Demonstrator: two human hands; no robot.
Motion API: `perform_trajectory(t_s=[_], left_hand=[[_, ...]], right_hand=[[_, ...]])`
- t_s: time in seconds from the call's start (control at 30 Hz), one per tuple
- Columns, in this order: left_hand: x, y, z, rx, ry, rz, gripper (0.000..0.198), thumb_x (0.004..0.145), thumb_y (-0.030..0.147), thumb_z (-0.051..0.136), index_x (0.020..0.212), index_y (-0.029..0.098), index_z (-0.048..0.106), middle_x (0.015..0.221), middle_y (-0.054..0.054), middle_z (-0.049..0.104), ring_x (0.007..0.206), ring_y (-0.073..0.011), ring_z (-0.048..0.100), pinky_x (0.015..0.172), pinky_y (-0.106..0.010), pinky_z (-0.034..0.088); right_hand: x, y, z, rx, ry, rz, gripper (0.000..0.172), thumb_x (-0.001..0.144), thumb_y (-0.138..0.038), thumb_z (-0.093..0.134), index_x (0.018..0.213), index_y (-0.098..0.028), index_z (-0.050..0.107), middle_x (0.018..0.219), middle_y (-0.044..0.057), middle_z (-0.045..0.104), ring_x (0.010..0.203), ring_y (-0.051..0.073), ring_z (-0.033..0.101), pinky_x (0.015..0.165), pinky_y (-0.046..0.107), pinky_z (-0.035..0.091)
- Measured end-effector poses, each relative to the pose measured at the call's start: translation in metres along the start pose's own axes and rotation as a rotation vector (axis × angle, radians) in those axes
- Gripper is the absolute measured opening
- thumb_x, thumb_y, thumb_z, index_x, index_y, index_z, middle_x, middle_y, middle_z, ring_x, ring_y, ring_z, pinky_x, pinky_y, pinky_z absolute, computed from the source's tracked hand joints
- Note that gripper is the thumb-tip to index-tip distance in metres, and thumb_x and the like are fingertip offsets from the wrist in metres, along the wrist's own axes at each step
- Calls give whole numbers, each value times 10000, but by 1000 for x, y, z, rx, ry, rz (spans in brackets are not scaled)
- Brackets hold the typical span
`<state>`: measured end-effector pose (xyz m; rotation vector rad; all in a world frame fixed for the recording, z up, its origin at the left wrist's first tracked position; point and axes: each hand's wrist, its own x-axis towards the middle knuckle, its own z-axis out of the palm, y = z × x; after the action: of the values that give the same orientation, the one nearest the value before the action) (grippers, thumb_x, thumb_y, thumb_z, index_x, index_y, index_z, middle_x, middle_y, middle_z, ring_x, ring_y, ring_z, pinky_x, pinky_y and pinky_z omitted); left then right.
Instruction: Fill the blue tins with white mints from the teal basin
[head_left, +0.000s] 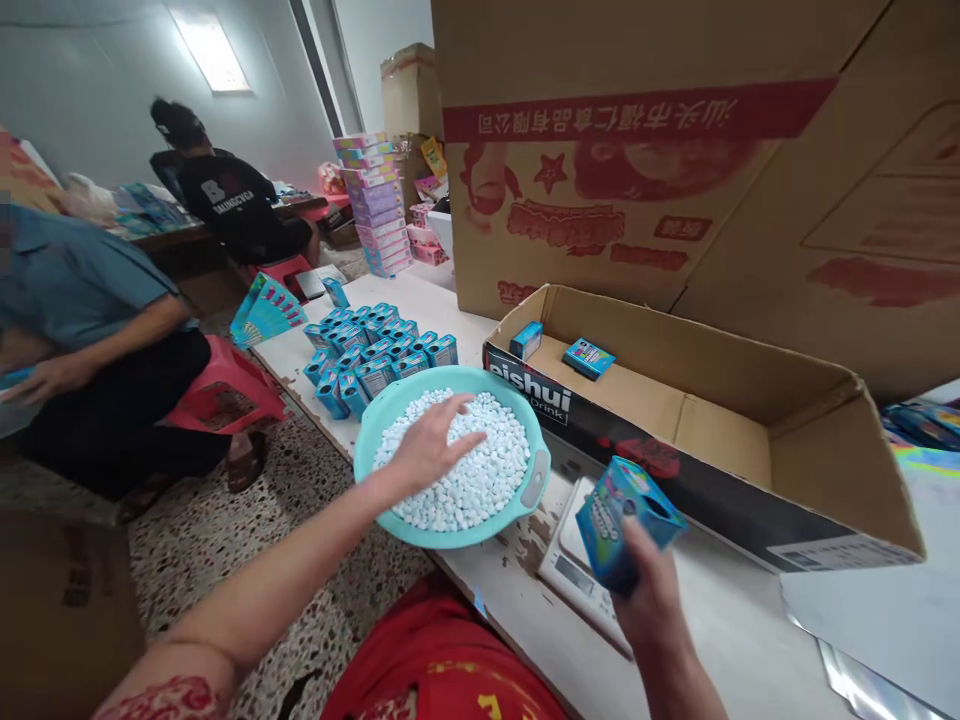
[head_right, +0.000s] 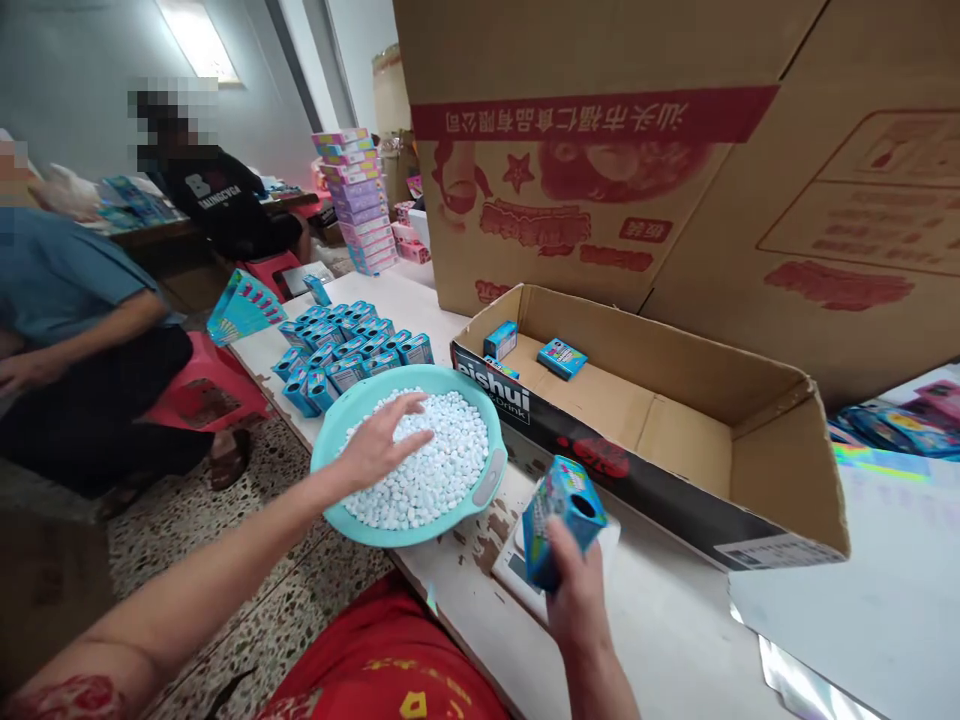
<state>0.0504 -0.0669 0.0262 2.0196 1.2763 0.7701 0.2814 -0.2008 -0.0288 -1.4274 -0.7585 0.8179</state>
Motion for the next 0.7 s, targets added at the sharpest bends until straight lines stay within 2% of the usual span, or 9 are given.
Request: perform_trajectory(t_s=[0.1, 0.2, 0.27, 0.37, 0.43, 0.5, 0.57, 0.63, 0.7], left_hand=[[15, -55, -18, 342, -112, -176, 368, 772, 477, 607, 1000, 187, 616, 1147, -173, 602, 1197, -387, 465, 1049, -521, 268], [11, -82, -11, 336, -167, -338, 448, 668, 583, 661, 873, 187, 615, 1110, -192, 615, 1199, -441, 446, 1038, -543, 257], [7, -83, 2, 193, -115, -401, 533, 589, 648, 689, 859, 196, 604, 1121, -184, 619, 1212, -449, 439, 1044, -523, 258], [10, -73, 23, -56, -41, -496, 597, 486, 646, 755, 860, 207, 600, 1188, -181, 609, 1269, -447, 408, 1065, -480, 254], [16, -65, 32, -216, 10, -528, 601, 429, 572, 818, 870, 222, 610, 1242, -164, 596, 1320, -429, 366, 1069, -446, 270], [22, -61, 38, -379, 67, -557, 571, 380, 453, 869, 845, 233, 622, 1208, -133, 623, 1329, -403, 369, 1031, -401, 336], [25, -58, 40, -507, 105, -591, 510, 359, 340, 885, 780, 226, 621, 1063, -111, 673, 1256, -381, 461, 927, -356, 425], [26, -55, 40, -594, 97, -632, 431, 383, 285, 874, 712, 206, 607, 857, -98, 688, 1070, -358, 592, 780, -335, 484], [24, -52, 39, -681, 72, -680, 372, 434, 290, 854, 675, 185, 590, 709, -84, 666, 839, -319, 652, 653, -332, 498]], right_hand=[[3, -3, -15, 228, 12, 56, 655, 893, -675, 307, 1272, -206, 561, 889, 101, 696, 813, 313, 676, 795, 550, 527], [1, -6, -18, 438, -62, 83, 638, 893, -668, 299, 1302, -245, 545, 998, 116, 696, 896, 334, 672, 871, 627, 467], [1, -8, -14, 472, -150, 75, 660, 867, -702, 328, 1290, -249, 557, 1027, 130, 687, 961, 352, 653, 904, 654, 433], [7, -12, -4, 532, -226, 115, 794, 775, -839, 356, 1153, -203, 645, 922, 158, 688, 964, 375, 641, 890, 644, 447], [14, -15, 6, 576, -261, 188, 871, 721, -905, 319, 1054, -186, 681, 857, 159, 684, 922, 367, 649, 853, 613, 484], [21, -20, 18, 573, -312, 256, 865, 691, -923, 346, 1004, -192, 687, 842, 137, 684, 863, 339, 659, 803, 577, 520], [27, -24, 31, 533, -316, 305, 772, 638, -885, 524, 969, -205, 678, 845, 98, 687, 795, 298, 663, 748, 523, 551], [31, -29, 45, 486, -271, 361, 652, 546, -731, 758, 914, -201, 663, 837, 64, 691, 724, 254, 656, 694, 452, 566], [34, -33, 56, 447, -250, 378, 586, 480, -550, 873, 882, -193, 641, 844, 47, 698, 688, 227, 649, 662, 400, 565]])
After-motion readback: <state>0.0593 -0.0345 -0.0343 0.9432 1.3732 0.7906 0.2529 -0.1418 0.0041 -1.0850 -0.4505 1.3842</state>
